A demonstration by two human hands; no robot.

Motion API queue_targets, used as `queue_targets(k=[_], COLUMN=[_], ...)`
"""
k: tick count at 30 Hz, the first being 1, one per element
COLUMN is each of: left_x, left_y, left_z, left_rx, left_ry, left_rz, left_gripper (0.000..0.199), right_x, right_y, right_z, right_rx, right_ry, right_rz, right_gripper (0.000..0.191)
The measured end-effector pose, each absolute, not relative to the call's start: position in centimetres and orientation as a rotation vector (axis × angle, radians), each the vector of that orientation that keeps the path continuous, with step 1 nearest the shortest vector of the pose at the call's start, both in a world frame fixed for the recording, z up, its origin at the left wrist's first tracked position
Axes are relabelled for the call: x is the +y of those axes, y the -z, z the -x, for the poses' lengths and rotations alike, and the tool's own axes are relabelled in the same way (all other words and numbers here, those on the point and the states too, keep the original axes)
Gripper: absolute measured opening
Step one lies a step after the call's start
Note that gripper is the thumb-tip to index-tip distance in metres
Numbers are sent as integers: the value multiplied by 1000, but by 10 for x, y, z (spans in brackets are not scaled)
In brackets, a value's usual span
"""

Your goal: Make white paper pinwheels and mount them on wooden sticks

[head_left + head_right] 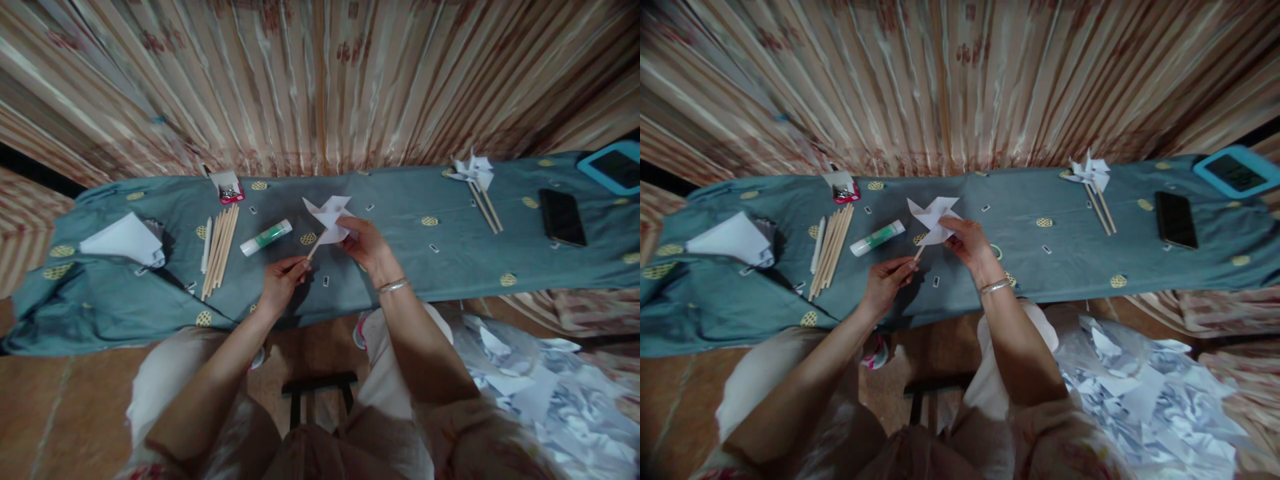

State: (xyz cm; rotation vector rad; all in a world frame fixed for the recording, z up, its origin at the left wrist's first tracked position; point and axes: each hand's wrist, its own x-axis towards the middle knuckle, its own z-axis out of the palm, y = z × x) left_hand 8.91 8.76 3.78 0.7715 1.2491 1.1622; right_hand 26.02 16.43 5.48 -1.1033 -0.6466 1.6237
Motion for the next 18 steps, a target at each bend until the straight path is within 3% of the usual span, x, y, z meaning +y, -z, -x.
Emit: queue_targets(k=[8,18], left_x=[87,89], left_y=[-34,-31], left_z=[-91,-85], left_rx=[1241,1200], left_ry=[-1135,-1180], left_rz=[-750,-859], left_gripper=[37,32], right_x=[154,152], right_y=[-64,-65], right_z=[-254,-256], right_rx=[-879,-880], right_ry=[-1443,-1584], right_rz=[1138,1114], right_gripper=[28,31])
